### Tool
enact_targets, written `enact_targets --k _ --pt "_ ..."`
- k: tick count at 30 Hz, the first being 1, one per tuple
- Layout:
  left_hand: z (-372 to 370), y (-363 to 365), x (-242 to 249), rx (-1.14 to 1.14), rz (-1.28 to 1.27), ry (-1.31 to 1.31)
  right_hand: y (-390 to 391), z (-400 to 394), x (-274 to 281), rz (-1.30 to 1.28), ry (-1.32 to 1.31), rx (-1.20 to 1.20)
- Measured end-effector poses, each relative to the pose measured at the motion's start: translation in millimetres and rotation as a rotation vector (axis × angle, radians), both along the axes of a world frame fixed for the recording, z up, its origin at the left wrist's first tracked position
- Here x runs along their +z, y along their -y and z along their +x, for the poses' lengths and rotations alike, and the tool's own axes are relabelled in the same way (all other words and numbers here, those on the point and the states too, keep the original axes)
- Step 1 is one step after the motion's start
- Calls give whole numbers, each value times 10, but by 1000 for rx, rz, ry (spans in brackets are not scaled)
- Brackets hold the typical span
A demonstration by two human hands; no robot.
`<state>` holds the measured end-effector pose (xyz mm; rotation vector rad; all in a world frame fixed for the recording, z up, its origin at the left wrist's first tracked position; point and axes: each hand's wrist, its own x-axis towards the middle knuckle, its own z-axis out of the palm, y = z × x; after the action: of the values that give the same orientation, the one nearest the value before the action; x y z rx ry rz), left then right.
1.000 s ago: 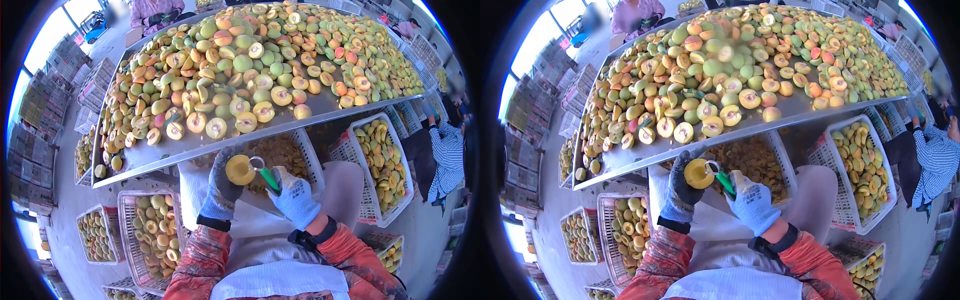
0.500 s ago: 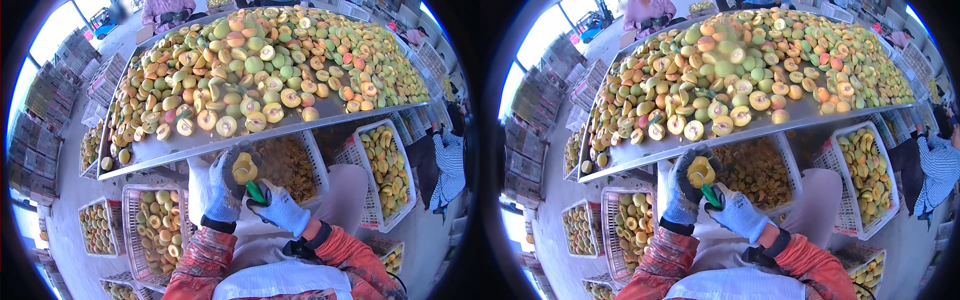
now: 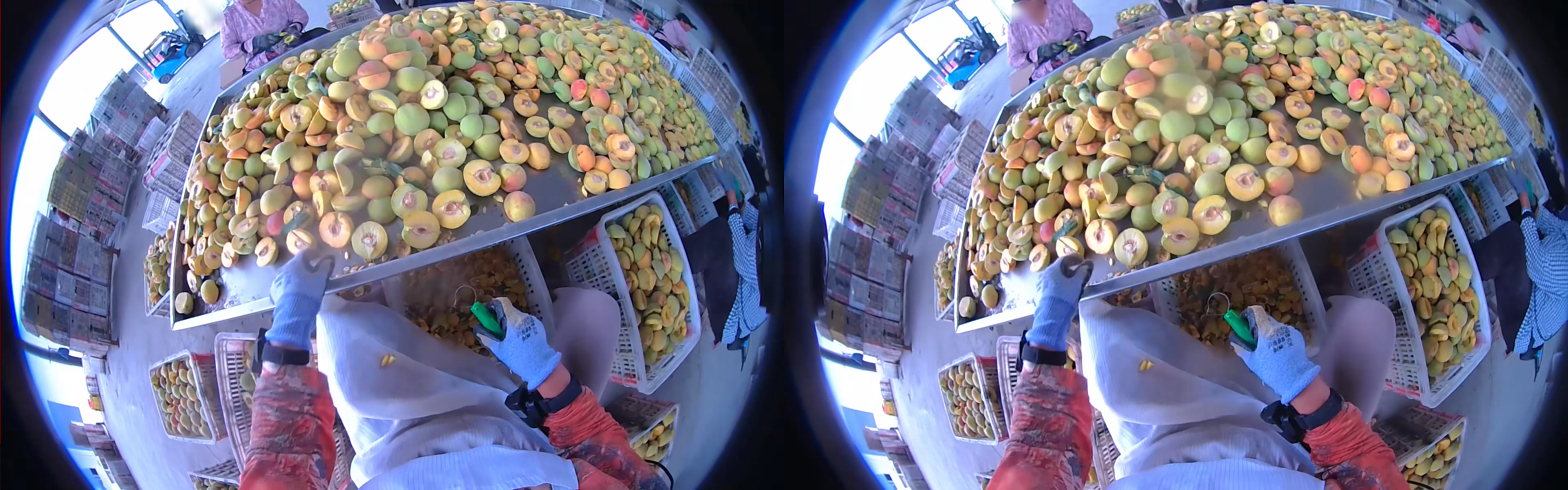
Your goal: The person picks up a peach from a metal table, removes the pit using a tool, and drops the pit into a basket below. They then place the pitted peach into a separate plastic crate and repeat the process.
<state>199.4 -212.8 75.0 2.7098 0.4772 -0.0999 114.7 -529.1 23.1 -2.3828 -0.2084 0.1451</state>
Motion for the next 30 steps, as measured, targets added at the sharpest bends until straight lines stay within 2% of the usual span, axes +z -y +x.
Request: enact_targets --k 3,7,9,10,11,13,15,16,19,23,25,27,28,29,30 --pt "549 345 -335 -337 252 94 128 -25 -124 26 108 8" --pt "748 485 -496 -474 200 -116 229 -44 -134 3 139 -78" --pt "729 357 -645 -486 -8 -93 192 -19 -67 67 156 -97" --pt "726 297 -730 -338 -223 -102 158 0 -18 128 177 -110" --pt "629 304 -641 -337 -225 -96 113 9 47 126 181 -108" --pt "291 369 -258 21 -1295 123 -20 13 199 245 215 -31" --pt "-69 500 14 96 -1681 190 -209 27 349 252 283 28" --pt "-150 457 -133 14 -1750 143 -312 18 442 225 317 82" --pt "-513 615 -88 146 -1927 35 -531 -76 546 137 339 176" --pt "-766 702 -142 235 -1969 85 -629 -211 591 -7 360 181" --pt "-847 710 -65 166 -1972 85 -630 -256 667 -52 377 207" --pt "-900 753 -30 122 -1850 206 -649 -283 706 -95 393 216" --pt "-902 732 -236 -61 -1328 370 -654 -297 713 -132 400 218" --pt "-930 713 -238 -60 -1329 371 -653 -307 706 -133 401 220" --pt "-955 687 -235 -214 -1162 494 -648 -315 688 -162 411 239"
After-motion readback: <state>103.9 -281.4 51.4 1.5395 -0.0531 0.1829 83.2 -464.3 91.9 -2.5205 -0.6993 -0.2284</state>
